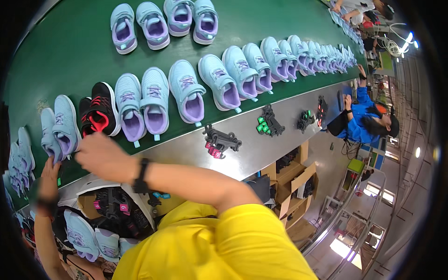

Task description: The person repeatedly picks up small plastic tags and attaches them to the tongue of light blue and purple children's shoes on a green conveyor belt. The person handles the shoes one at a time, placing tags inside the tongue area and then moving the shoes along the belt.

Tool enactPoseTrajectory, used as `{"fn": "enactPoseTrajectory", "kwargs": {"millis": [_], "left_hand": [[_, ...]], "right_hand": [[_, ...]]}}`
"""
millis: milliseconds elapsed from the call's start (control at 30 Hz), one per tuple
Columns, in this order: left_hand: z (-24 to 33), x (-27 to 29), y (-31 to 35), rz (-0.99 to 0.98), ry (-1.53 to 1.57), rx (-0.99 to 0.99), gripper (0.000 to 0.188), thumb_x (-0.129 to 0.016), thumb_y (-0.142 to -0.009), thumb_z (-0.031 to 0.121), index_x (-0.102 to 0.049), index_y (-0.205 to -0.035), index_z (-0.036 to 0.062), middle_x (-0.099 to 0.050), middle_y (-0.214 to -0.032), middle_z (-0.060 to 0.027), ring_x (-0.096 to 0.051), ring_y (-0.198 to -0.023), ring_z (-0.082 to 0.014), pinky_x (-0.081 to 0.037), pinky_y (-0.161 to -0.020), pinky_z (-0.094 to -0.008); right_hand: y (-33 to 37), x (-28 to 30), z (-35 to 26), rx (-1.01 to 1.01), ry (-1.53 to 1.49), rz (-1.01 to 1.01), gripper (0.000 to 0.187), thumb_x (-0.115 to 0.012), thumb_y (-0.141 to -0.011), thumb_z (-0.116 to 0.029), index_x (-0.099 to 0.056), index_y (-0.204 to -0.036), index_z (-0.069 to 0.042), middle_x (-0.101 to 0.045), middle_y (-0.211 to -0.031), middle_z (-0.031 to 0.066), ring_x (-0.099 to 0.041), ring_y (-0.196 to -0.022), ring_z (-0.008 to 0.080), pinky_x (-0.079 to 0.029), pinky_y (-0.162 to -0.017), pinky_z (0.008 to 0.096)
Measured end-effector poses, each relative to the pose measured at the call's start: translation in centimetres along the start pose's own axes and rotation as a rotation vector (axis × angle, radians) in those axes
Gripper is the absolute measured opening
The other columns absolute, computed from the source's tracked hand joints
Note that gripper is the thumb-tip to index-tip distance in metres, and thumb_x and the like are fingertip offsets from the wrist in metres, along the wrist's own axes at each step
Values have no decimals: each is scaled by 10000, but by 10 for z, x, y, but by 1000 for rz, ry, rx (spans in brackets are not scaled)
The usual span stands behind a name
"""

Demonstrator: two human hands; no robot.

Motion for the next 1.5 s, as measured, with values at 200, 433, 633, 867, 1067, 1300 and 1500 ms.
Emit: {"fn": "enactPoseTrajectory", "kwargs": {"millis": [200, 433, 633, 867, 1067, 1300, 1500], "left_hand": [[24, 41, 1, -37, -126, -41, 559, -533, -711, -76, -520, -1255, 51, -482, -1195, -213, -508, -1045, -386, -448, -885, -428], [97, 90, -47, 111, 52, -291, 265, -580, -758, 38, -610, -1019, 64, -582, -1012, -126, -589, -946, -312, -493, -763, -400], [122, 61, -74, 63, 171, -442, 317, -636, -765, 82, -543, -1067, 79, -542, -1083, -96, -601, -920, -277, -520, -707, -392], [118, 33, -85, 130, 328, -367, 197, -591, -812, 91, -535, -1001, 79, -568, -957, -86, -613, -875, -294, -506, -681, -416], [112, 49, -70, 213, 574, -220, 193, -620, -826, 117, -528, -987, 65, -582, -923, -134, -602, -827, -354, -489, -678, -436], [112, 43, -62, 242, 591, -199, 193, -633, -819, 121, -522, -968, 69, -585, -894, -118, -605, -795, -354, -487, -645, -438], [116, 47, -63, 185, 514, -230, 185, -619, -810, 109, -514, -957, 66, -580, -883, -109, -610, -788, -347, -486, -635, -438]], "right_hand": [[158, 186, 36, -572, 360, -20, 164, -694, -740, -85, -613, -878, -53, -575, -809, 100, -562, -827, 329, -453, -713, 428], [232, 210, 36, -819, 481, -376, 409, -787, -612, -79, -550, -942, -31, -544, -907, 156, -534, -892, 393, -439, -753, 453], [237, 218, 44, -865, 377, -251, 350, -796, -617, -27, -575, -889, -18, -591, -842, 141, -583, -736, 329, -469, -613, 388], [185, 195, 23, -1155, -432, 28, 172, -652, -867, -22, -533, -990, -43, -608, -789, 60, -630, -739, 158, -506, -648, 283], [31, 60, -15, -1201, -816, -350, 145, -460, -994, -164, -386, -1065, -61, -622, -728, 82, -633, -551, 163, -474, -458, 259], [16, -13, -5, -1237, -826, -214, 175, -476, -975, -173, -394, -1032, -29, -614, -695, 93, -611, -496, 150, -452, -410, 261], [21, -26, -5, -1238, -932, -323, 167, -446, -998, -196, -418, -1031, -34, -603, -707, 88, -597, -491, 149, -454, -412, 256]]}}
Point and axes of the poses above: each hand's wrist, its own y-axis away from the middle knuckle, its own x-axis out of the back of the hand, z = x × y, the point moved 2 cm from there along -y, towards the middle knuckle
